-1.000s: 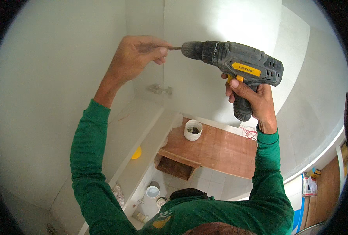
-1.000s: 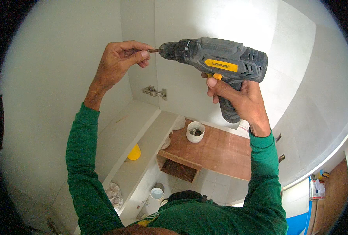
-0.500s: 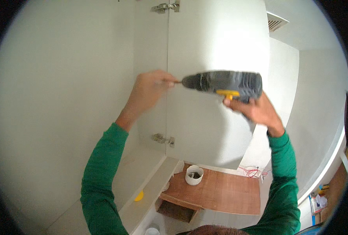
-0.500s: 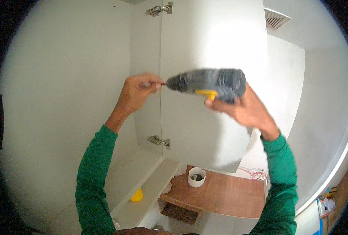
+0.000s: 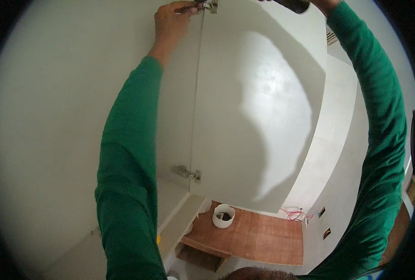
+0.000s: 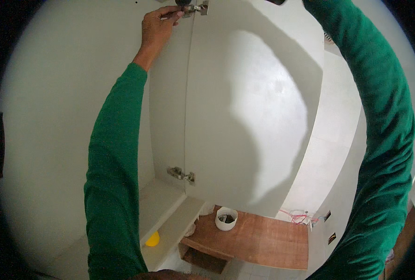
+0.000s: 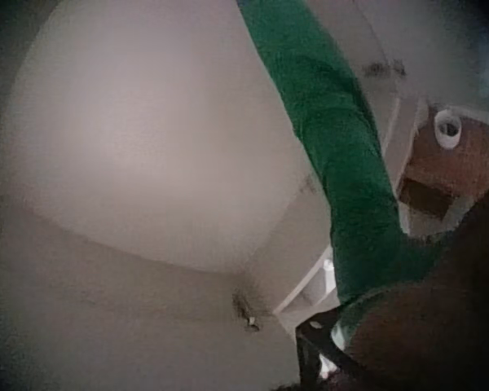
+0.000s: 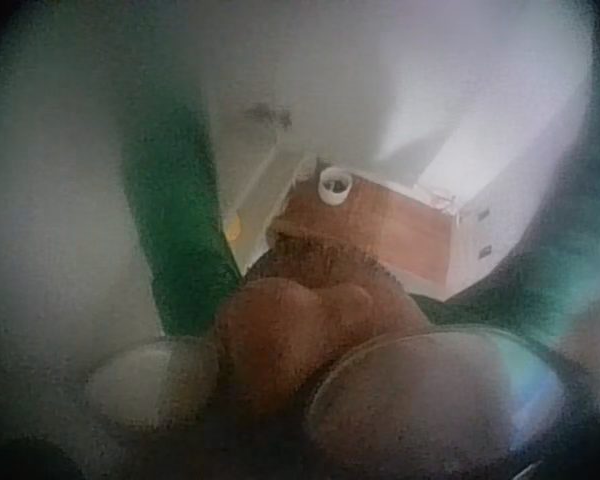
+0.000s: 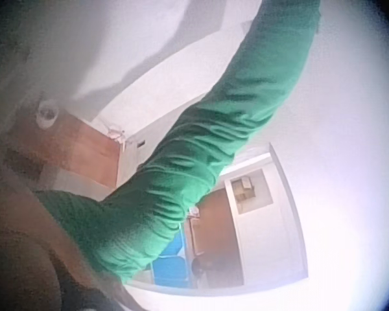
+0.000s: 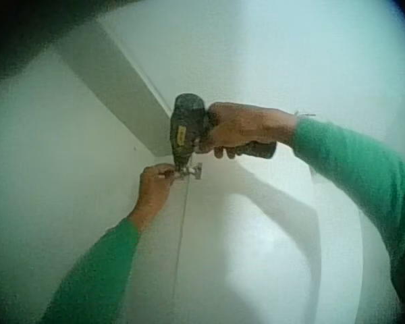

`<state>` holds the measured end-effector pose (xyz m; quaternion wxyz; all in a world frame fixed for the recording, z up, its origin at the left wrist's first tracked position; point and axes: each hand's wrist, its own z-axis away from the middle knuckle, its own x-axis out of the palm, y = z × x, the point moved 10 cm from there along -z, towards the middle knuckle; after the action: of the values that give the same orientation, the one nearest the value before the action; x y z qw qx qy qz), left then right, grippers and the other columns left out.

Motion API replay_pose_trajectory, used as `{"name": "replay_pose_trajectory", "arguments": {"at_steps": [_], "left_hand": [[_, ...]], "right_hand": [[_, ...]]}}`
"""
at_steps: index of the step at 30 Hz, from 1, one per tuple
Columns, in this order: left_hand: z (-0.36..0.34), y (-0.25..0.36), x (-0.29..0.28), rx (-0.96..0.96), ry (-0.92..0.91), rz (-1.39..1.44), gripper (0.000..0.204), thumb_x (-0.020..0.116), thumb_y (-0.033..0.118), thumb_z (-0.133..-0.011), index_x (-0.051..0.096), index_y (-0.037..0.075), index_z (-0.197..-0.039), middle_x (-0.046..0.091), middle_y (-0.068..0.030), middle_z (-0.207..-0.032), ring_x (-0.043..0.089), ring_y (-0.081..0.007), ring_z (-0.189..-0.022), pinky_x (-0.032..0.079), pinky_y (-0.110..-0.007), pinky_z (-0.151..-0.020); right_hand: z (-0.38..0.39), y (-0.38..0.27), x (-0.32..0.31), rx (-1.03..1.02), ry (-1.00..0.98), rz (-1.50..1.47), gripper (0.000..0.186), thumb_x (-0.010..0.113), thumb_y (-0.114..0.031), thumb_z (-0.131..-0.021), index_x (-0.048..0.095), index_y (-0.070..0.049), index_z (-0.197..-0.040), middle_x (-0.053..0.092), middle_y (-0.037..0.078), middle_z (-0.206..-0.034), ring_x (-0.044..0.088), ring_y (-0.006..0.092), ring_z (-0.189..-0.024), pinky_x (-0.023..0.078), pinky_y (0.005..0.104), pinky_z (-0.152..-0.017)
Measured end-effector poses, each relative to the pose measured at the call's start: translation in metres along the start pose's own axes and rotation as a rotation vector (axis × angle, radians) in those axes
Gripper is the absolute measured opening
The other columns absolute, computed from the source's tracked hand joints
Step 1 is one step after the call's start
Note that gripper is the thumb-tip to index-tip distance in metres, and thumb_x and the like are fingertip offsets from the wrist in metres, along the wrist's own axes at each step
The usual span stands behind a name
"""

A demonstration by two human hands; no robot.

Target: The person uses a cordless drill to attach metal hinges to white cabinet doors. They repeatedly open and close the doors, align the hinges, and drive screws into the door and frame. A second person briefly appears and applies tape to a cabinet edge.

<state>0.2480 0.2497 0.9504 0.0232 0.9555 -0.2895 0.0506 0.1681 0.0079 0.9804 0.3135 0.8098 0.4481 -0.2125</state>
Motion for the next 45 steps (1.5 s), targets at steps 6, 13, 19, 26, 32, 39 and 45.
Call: {"name": "replay_pose_trajectory", "arguments": {"at_steps": [6, 13, 19, 26, 32, 39, 45], "left_hand": [[-0.059, -0.038, 0.01, 0.156, 0.174, -0.135, 0.021, 0.08, 0.027, -0.095, 0.084, 0.014, -0.111, 0.082, -0.0073, -0.102, 0.076, -0.0209, -0.092, 0.06, -0.036, -0.087], [-0.085, -0.081, 0.041, 0.041, 0.175, -0.042, 0.021, 0.078, 0.026, -0.095, 0.085, 0.015, -0.111, 0.082, -0.0096, -0.106, 0.077, -0.0252, -0.1, 0.058, -0.039, -0.091], [-0.076, -0.099, 0.057, 0.003, 0.157, 0.16, 0.022, 0.076, 0.023, -0.095, 0.084, 0.013, -0.113, 0.081, -0.0104, -0.106, 0.075, -0.0223, -0.098, 0.056, -0.036, -0.092], [-0.066, -0.122, 0.059, -0.002, 0.156, 0.377, 0.025, 0.077, 0.026, -0.097, 0.083, 0.01, -0.115, 0.081, -0.0072, -0.106, 0.071, -0.017, -0.1, 0.053, -0.033, -0.095], [-0.06, -0.109, 0.055, -0.004, 0.119, 0.355, 0.025, 0.078, 0.027, -0.097, 0.083, 0.011, -0.115, 0.081, -0.0056, -0.11, 0.071, -0.0172, -0.102, 0.052, -0.033, -0.098], [-0.071, -0.108, 0.058, 0.014, 0.032, 0.34, 0.022, 0.075, 0.024, -0.099, 0.084, 0.012, -0.115, 0.081, -0.0049, -0.11, 0.072, -0.0181, -0.107, 0.051, -0.035, -0.102], [-0.077, -0.106, 0.064, 0.044, 0.01, 0.412, 0.02, 0.075, 0.022, -0.098, 0.084, 0.016, -0.115, 0.081, -0.0038, -0.111, 0.071, -0.0171, -0.11, 0.049, -0.035, -0.107]], "right_hand": [[-0.08, -0.03, 0.001, -0.044, -0.086, 0.236, 0.025, 0.069, -0.021, -0.099, 0.073, 0.002, -0.107, 0.071, 0.009, -0.084, 0.066, 0.0175, -0.071, 0.056, 0.0348, -0.062], [-0.133, -0.007, 0.014, 0.051, -0.162, 0.295, 0.024, 0.068, -0.023, -0.098, 0.075, -0.001, -0.105, 0.07, 0.008, -0.084, 0.065, 0.0187, -0.069, 0.055, 0.0373, -0.061], [-0.15, -0.001, 0.028, 0.127, -0.172, 0.342, 0.023, 0.07, -0.026, -0.096, 0.078, -0.005, -0.101, 0.071, 0.008, -0.082, 0.064, 0.0189, -0.067, 0.053, 0.0375, -0.06], [-0.15, -0.007, 0.037, 0.175, -0.193, 0.394, 0.022, 0.073, -0.029, -0.093, 0.075, -0.007, -0.095, 0.071, 0.008, -0.081, 0.064, 0.0192, -0.065, 0.052, 0.0383, -0.058], [-0.156, -0.001, 0.036, 0.106, -0.195, 0.289, 0.02, 0.07, -0.026, -0.095, 0.074, -0.007, -0.097, 0.071, 0.007, -0.081, 0.063, 0.0191, -0.065, 0.052, 0.0376, -0.057], [-0.161, -0.015, 0.039, 0.233, -0.155, 0.465, 0.019, 0.069, -0.026, -0.095, 0.075, -0.008, -0.098, 0.07, 0.006, -0.079, 0.062, 0.0185, -0.063, 0.052, 0.037, -0.056], [-0.17, -0.009, 0.034, 0.087, -0.184, 0.341, 0.024, 0.072, -0.03, -0.094, 0.077, -0.008, -0.101, 0.07, 0.005, -0.079, 0.063, 0.0183, -0.064, 0.053, 0.0361, -0.057]]}}
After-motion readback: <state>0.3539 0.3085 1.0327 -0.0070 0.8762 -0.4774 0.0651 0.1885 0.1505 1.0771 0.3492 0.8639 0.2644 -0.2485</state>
